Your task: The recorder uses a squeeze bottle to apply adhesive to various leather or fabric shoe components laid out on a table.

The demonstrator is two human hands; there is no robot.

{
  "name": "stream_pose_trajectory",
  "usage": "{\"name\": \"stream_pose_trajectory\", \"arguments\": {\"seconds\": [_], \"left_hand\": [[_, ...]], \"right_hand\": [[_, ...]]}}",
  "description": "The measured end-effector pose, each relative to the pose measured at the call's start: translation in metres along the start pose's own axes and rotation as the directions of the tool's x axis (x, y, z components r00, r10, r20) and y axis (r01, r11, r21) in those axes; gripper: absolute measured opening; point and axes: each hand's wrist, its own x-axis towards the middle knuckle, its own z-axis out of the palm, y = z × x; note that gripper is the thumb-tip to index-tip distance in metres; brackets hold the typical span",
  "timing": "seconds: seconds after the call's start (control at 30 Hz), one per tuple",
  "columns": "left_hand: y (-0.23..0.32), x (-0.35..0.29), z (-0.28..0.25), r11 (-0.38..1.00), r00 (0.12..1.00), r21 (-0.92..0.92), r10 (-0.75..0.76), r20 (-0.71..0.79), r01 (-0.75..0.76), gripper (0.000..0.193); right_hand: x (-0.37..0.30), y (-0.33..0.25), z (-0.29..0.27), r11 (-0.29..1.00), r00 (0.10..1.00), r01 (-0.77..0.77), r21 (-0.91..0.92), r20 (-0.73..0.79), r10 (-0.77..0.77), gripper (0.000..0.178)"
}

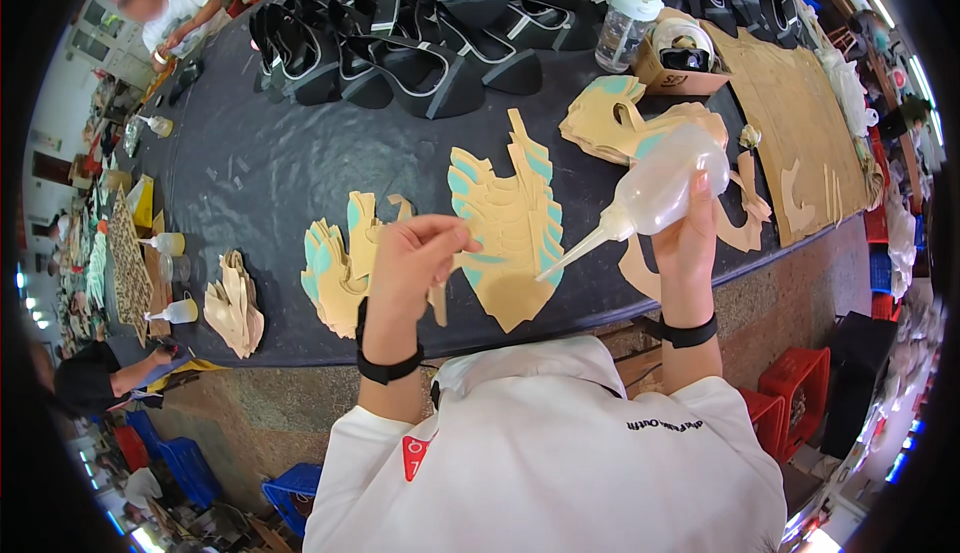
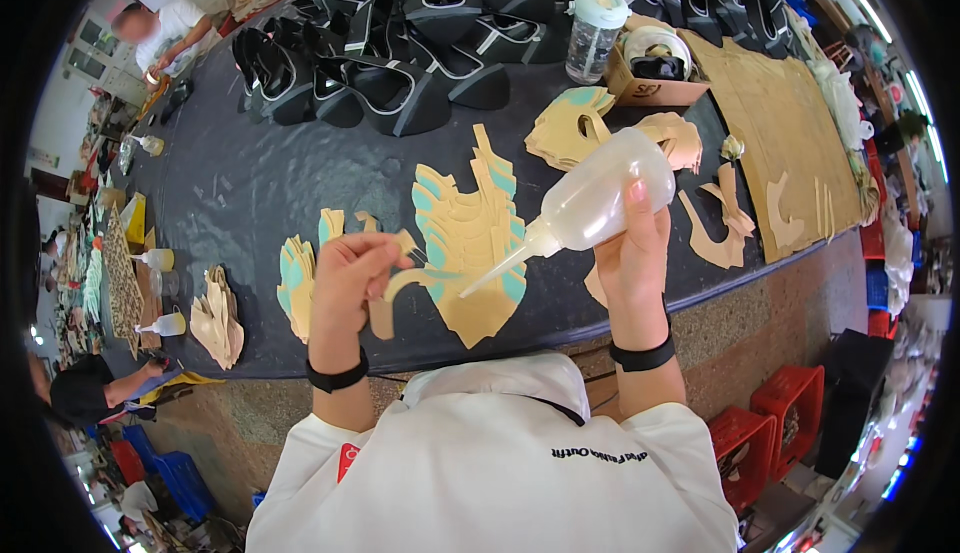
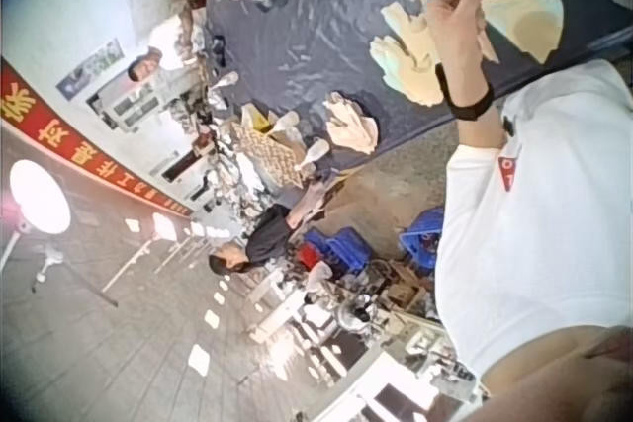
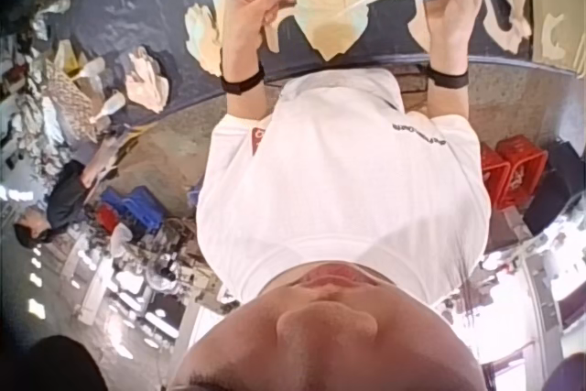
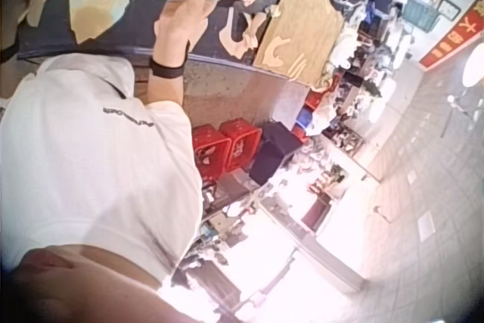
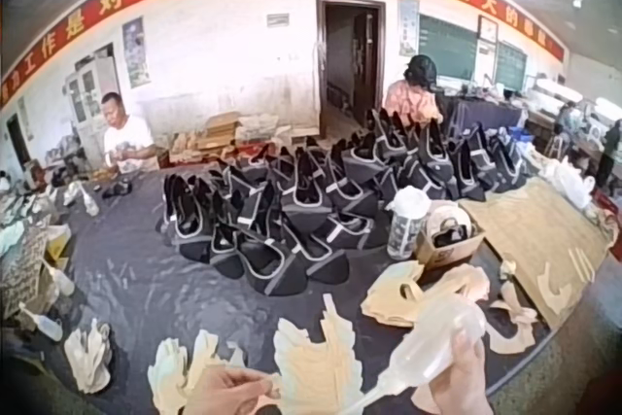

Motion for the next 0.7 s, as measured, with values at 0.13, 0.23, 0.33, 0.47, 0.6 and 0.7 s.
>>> {"name": "stream_pose_trajectory", "arguments": {"seconds": [0.13, 0.23, 0.33, 0.47, 0.6, 0.7], "left_hand": [[-0.005, 0.011, -0.007, 0.999, 0.999, -0.017, 0.03, 0.024, -0.03, 0.011], [-0.052, 0.02, -0.001, 0.998, 0.996, -0.006, -0.06, 0.073, 0.061, 0.013], [-0.124, 0.025, 0.016, 0.995, 0.987, -0.005, -0.095, 0.13, 0.096, 0.012], [-0.181, 0.029, 0.06, 0.97, 0.959, -0.151, -0.151, 0.239, 0.19, 0.016], [-0.198, 0.054, 0.086, 0.977, 0.976, -0.17, -0.098, 0.196, 0.132, 0.018], [-0.203, 0.071, 0.09, 0.999, 0.995, 0.026, 0.045, 0.092, -0.047, 0.022]], "right_hand": [[-0.001, -0.007, -0.01, 0.999, 0.998, 0.05, -0.018, -0.039, -0.051, 0.052], [0.001, -0.008, -0.025, 0.994, 0.998, 0.066, -0.082, -0.009, -0.067, 0.056], [0.001, -0.006, -0.035, 0.995, 0.996, 0.05, -0.083, -0.075, -0.056, 0.057], [0.001, -0.006, -0.043, 0.992, 0.99, 0.048, -0.116, -0.124, -0.062, 0.059], [0.002, -0.003, -0.047, 0.993, 0.983, 0.049, -0.108, -0.172, -0.067, 0.061], [0.002, -0.001, -0.044, 0.995, 0.986, 0.032, -0.097, -0.159, -0.047, 0.06]]}}
